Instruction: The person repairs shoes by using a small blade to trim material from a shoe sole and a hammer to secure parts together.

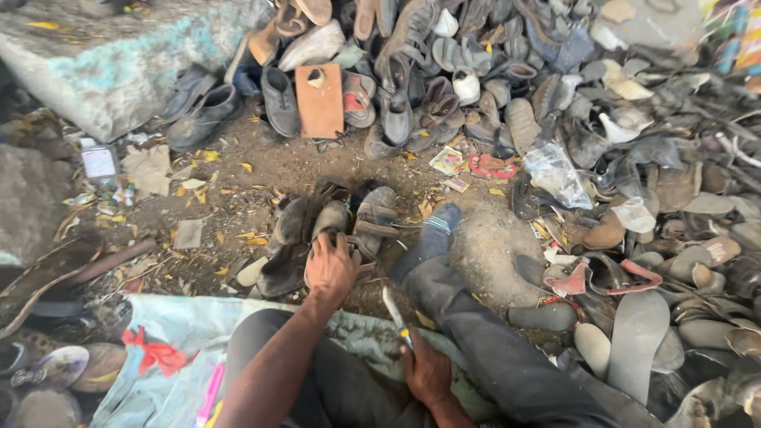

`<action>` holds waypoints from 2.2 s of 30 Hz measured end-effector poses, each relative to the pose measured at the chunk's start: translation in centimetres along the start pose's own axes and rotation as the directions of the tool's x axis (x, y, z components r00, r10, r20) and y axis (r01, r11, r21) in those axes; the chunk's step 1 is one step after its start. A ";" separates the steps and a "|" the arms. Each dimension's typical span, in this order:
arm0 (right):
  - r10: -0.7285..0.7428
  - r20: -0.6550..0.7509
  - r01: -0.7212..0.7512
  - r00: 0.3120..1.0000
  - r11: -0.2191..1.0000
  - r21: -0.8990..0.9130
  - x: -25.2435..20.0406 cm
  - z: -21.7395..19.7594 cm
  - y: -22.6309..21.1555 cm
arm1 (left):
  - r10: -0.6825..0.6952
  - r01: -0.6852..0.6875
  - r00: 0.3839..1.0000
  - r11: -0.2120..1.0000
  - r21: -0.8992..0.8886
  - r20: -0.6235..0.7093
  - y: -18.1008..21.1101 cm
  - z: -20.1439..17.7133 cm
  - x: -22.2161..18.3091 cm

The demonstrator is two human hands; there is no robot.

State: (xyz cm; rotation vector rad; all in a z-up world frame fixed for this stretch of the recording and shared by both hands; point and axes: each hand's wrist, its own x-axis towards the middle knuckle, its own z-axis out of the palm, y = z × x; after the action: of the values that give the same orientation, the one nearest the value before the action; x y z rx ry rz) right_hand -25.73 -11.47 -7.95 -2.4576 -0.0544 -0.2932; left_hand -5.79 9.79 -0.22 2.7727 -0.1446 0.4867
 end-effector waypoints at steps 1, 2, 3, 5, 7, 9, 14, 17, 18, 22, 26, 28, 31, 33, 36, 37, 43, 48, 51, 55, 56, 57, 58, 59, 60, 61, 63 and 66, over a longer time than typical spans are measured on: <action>0.040 -0.002 -0.040 0.999 0.999 -0.001 -0.3 -0.1 -0.1 | 0.091 -0.082 0.987 0.994 0.070 -0.132 -0.2 -0.2 -0.4; 0.080 -0.005 -0.080 0.997 0.997 -0.002 -0.6 -0.3 -0.2 | 0.098 -0.096 0.987 0.995 0.020 -0.125 -0.4 -0.4 -0.7; 0.107 -0.052 -0.105 0.993 0.994 0.035 -1.0 -0.4 -0.3 | 0.105 -0.109 0.987 0.994 -0.028 -0.118 -0.7 -0.7 -1.2; 0.163 -0.146 -0.147 0.976 0.982 0.115 -1.6 -0.5 -0.5 | 0.068 -0.079 0.996 0.980 -0.184 -0.065 -0.9 -1.7 -2.4; 0.134 -0.223 -0.105 0.966 0.985 0.136 -2.2 -1.1 -1.0 | -0.003 0.021 0.999 0.920 -0.391 0.046 -0.6 -2.9 -3.9; 0.108 -0.288 -0.069 0.951 0.987 0.144 -2.6 -1.8 -1.3 | -0.130 0.137 0.990 0.806 -0.576 0.053 -0.8 -4.1 -5.5; 0.267 -0.298 -0.205 0.916 0.953 0.223 -2.8 -3.6 -2.0 | -0.056 0.277 0.905 0.829 -0.487 0.421 -2.7 -6.2 -6.1; 0.211 -0.329 -0.145 0.921 0.966 0.215 -3.2 -4.2 -2.5 | -0.010 0.003 0.773 1.000 0.012 0.634 -2.7 -6.7 -6.6; 0.242 -0.313 -0.172 0.919 0.957 0.234 -3.4 -4.4 -2.8 | 0.008 -0.064 0.773 0.996 0.065 0.634 -2.1 -6.7 -7.0; 0.310 -0.265 -0.233 0.913 0.930 0.285 -2.9 -5.1 -3.3 | 0.273 -0.238 0.873 0.962 -0.136 0.405 0.5 -5.6 -7.2; 0.256 -0.255 -0.178 0.933 0.940 0.292 -3.7 -5.2 -3.9 | 0.231 -0.241 0.708 0.967 -0.079 0.667 1.4 -2.4 -8.6; 0.284 -0.269 -0.190 0.920 0.925 0.330 -2.5 -5.5 -4.4 | 0.340 -0.368 0.747 0.927 -0.070 0.571 1.9 -1.0 -8.5; 0.388 -0.206 -0.232 0.898 0.817 0.529 -2.6 -5.6 -5.7 | 0.428 -0.501 0.603 0.860 -0.098 0.673 2.1 -0.2 -10.6; 0.405 -0.186 -0.235 0.895 0.783 0.577 -2.2 -5.7 -6.3 | 0.499 -0.490 0.603 0.847 -0.204 0.622 1.5 -0.3 -11.2; 0.363 -0.208 -0.217 0.908 0.834 0.508 -1.6 -6.3 -7.7 | 0.559 -0.481 0.574 0.822 -0.306 0.598 1.4 -2.1 -11.0; 0.360 -0.201 -0.214 0.911 0.830 0.516 -1.7 -6.4 -8.2 | 0.572 -0.478 0.556 0.814 -0.331 0.603 1.5 -2.8 -11.0; 0.434 -0.157 -0.282 0.887 0.780 0.559 -0.6 -6.3 -8.5 | 0.309 -0.152 0.619 0.949 -0.276 0.722 3.5 -2.5 -9.0; 0.336 -0.192 -0.230 0.922 0.875 0.426 0.2 -4.8 -7.2 | 0.422 -0.355 0.883 0.887 -0.296 0.206 4.5 2.1 -6.7; 0.252 -0.208 -0.208 0.945 0.954 0.214 -0.1 -5.0 -5.4 | 0.381 -0.313 0.898 0.904 -0.290 0.218 5.3 4.7 -6.5; 0.424 -0.039 -0.411 0.905 0.894 0.177 -0.5 -5.2 -2.9 | 0.220 -0.101 0.895 0.947 -0.304 0.387 4.9 6.7 -6.2; 0.440 0.002 -0.432 0.898 0.882 0.190 -0.7 -5.2 -2.7 | 0.242 -0.116 0.893 0.939 -0.324 0.379 4.7 6.8 -6.4; 0.470 0.028 -0.466 0.882 0.863 0.197 -0.4 -5.2 -2.5 | 0.267 -0.137 0.893 0.929 -0.345 0.363 4.7 6.8 -5.9; 0.500 0.054 -0.500 0.864 0.842 0.203 0.0 -5.3 -2.5 | 0.292 -0.159 0.892 0.918 -0.365 0.346 4.8 6.6 -5.3; 0.528 0.081 -0.533 0.845 0.822 0.202 0.3 -5.6 -2.4 | 0.245 -0.093 0.888 0.924 -0.370 0.389 5.2 6.4 -4.9; 0.532 0.086 -0.539 0.842 0.822 0.185 0.6 -5.9 -2.6 | 0.198 -0.026 0.880 0.928 -0.372 0.432 5.8 6.3 -4.6; 0.537 0.090 -0.544 0.839 0.821 0.171 0.9 -6.1 -2.8 | 0.152 0.038 0.868 0.929 -0.369 0.472 6.3 6.0 -4.2; 0.501 0.070 -0.506 0.863 0.854 0.118 1.3 -6.6 -3.2 | 0.088 0.082 0.849 0.952 -0.294 0.520 7.4 5.8 -3.7; 0.418 0.028 -0.418 0.908 0.908 0.029 1.7 -7.1 -3.4 | 0.020 0.097 0.779 0.984 -0.152 0.627 8.5 6.3 -3.0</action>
State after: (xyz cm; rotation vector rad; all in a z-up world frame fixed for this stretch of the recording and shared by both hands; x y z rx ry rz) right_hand -25.85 -13.22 -0.09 -2.3634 0.4518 -0.0752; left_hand -7.92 -0.14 -4.38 2.6372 -0.2652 -0.4687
